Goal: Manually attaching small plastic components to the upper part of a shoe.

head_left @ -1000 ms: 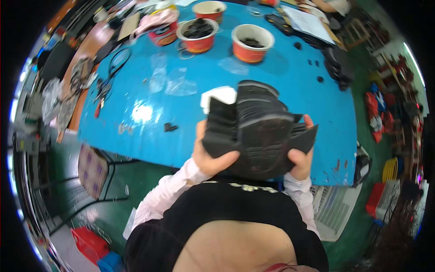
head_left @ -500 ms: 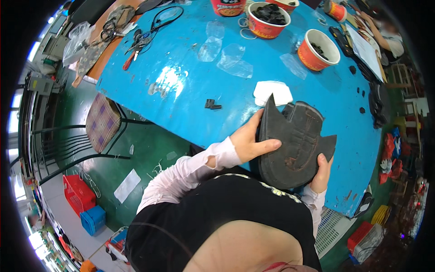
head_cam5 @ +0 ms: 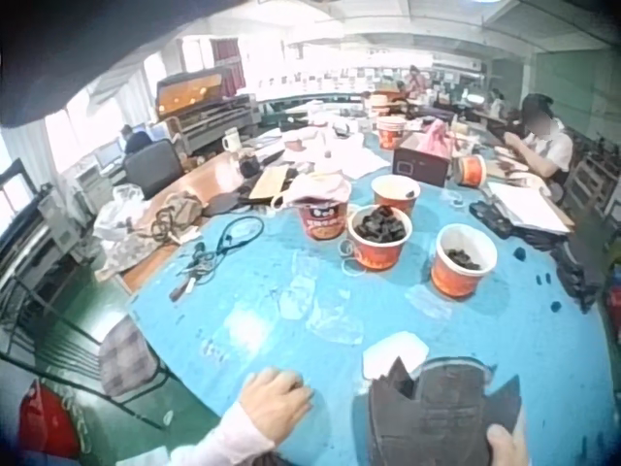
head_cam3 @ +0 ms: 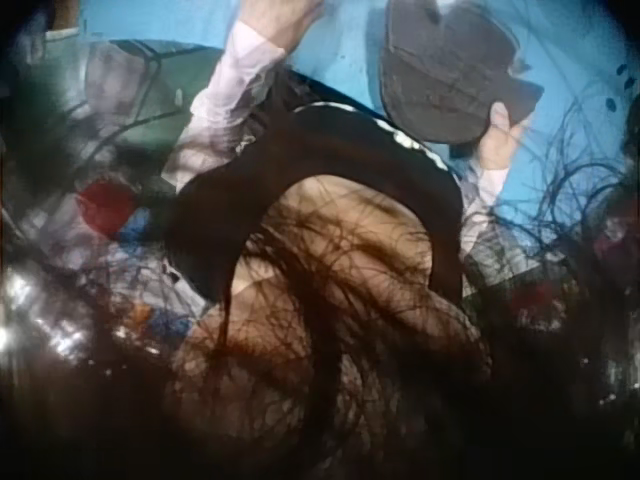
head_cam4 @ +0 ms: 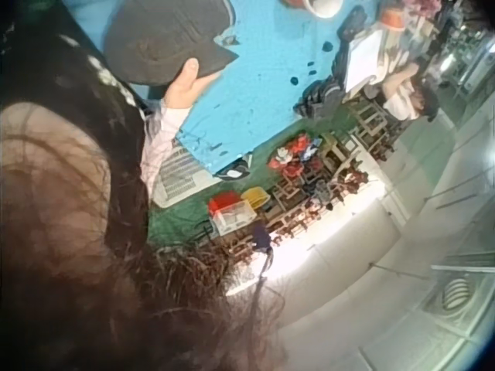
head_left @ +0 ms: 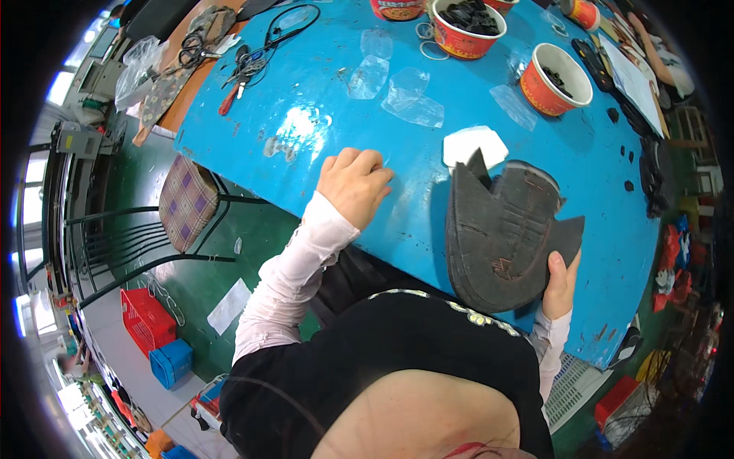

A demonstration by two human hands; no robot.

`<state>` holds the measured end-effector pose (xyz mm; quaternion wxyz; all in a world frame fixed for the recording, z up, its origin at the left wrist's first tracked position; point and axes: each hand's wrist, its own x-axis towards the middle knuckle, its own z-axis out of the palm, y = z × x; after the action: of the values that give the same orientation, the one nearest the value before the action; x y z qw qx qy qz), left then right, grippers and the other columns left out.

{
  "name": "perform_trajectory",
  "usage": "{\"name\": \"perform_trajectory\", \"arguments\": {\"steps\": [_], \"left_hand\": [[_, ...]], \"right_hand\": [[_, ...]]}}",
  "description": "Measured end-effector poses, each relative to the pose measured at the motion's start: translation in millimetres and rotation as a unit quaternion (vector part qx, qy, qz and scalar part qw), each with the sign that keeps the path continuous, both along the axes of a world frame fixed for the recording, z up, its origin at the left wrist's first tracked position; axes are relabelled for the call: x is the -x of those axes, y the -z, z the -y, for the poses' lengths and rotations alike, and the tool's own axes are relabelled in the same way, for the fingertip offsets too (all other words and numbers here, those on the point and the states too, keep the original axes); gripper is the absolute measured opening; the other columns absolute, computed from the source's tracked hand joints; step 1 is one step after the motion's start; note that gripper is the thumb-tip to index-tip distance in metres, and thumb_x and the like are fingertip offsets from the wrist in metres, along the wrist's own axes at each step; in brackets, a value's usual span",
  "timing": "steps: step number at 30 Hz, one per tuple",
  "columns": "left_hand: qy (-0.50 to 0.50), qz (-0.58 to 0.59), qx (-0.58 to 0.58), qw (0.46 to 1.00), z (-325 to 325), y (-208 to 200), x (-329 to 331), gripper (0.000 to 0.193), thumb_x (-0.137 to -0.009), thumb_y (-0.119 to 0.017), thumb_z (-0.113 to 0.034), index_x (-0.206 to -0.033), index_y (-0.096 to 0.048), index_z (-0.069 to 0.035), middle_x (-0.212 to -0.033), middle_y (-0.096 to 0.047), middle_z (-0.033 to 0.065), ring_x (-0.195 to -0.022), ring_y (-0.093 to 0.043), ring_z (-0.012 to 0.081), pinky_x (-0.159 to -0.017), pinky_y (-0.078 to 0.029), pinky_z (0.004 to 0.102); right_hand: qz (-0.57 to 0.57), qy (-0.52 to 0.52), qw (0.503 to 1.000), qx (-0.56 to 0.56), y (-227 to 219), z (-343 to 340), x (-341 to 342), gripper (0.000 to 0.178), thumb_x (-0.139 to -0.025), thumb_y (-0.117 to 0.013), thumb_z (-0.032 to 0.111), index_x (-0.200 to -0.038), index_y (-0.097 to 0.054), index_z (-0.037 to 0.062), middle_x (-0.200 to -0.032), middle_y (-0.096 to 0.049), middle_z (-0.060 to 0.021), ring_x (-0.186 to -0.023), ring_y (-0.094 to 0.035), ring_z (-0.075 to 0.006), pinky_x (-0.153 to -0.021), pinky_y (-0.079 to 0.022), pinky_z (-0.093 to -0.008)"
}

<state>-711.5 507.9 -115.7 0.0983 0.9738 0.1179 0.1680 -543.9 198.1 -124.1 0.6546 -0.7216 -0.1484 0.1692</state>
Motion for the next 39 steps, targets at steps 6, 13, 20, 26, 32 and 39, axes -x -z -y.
{"name": "perform_trajectory", "arguments": {"steps": [6,13,20,26,32,39], "left_hand": [[0.051,0.0,0.032,0.998,-9,7,-8,0.013,-0.078,-0.068,-0.013,-0.09,-0.065,-0.011,-0.094,-0.061,0.003,-0.087,-0.056,0.0256,-0.074,-0.041,0.0382],[-0.062,0.306,0.503,0.806,-5,17,-15,0.011,-0.094,-0.06,-0.015,-0.101,-0.058,-0.007,-0.099,-0.067,0.0077,-0.078,-0.059,0.0117,-0.064,-0.045,0.0246],[0.091,0.177,0.838,0.508,47,-28,-42,0.019,-0.094,-0.059,-0.01,-0.111,-0.057,-0.003,-0.102,-0.066,0.0135,-0.081,-0.065,0.0183,-0.067,-0.05,0.0251],[0.218,0.096,0.74,0.628,91,-41,-72,0.013,-0.088,-0.062,0.003,-0.1,-0.065,0.006,-0.105,-0.064,0.0182,-0.09,-0.066,0.0211,-0.078,-0.056,0.0312],[0.289,0.121,0.57,0.76,98,-33,-75,0.012,-0.086,-0.064,0.004,-0.098,-0.066,0.005,-0.104,-0.065,0.0172,-0.091,-0.065,0.0196,-0.078,-0.055,0.0298],[0.231,0.153,0.581,0.766,104,-26,-65,0.024,-0.075,-0.072,0.009,-0.098,-0.065,0.006,-0.096,-0.068,0.0154,-0.091,-0.067,0.0221,-0.075,-0.054,0.029]], "right_hand": [[0.091,0.004,0.993,0.077,11,1,-8,0.058,-0.094,-0.052,0.021,-0.141,-0.03,-0.0046,-0.135,-0.045,-0.0169,-0.122,-0.045,-0.024,-0.104,-0.033,-0.0351],[0.103,0.12,0.987,0.016,18,-9,11,0.059,-0.094,-0.052,0.022,-0.142,-0.029,-0.0048,-0.138,-0.042,-0.0167,-0.123,-0.044,-0.0247,-0.105,-0.032,-0.0357],[0.412,0.115,0.871,0.241,-23,4,-5,0.049,-0.091,-0.061,0.02,-0.132,-0.047,-0.0021,-0.128,-0.05,-0.0162,-0.118,-0.049,-0.0272,-0.102,-0.036,-0.0364],[0.364,-0.061,0.928,0.044,-71,-30,21,0.021,-0.071,-0.077,0.003,-0.09,-0.069,0.0041,-0.105,-0.06,-0.0107,-0.097,-0.058,-0.0233,-0.08,-0.048,-0.0321],[0.239,-0.017,0.971,0.004,-57,-33,28,0.014,-0.076,-0.075,0.004,-0.087,-0.066,0.004,-0.101,-0.061,-0.0107,-0.091,-0.059,-0.0221,-0.077,-0.048,-0.0295],[0.237,-0.082,0.968,0.024,-47,-33,28,0.01,-0.083,-0.068,0.007,-0.089,-0.062,0.0033,-0.103,-0.059,-0.0111,-0.093,-0.058,-0.0204,-0.082,-0.046,-0.0313]]}}
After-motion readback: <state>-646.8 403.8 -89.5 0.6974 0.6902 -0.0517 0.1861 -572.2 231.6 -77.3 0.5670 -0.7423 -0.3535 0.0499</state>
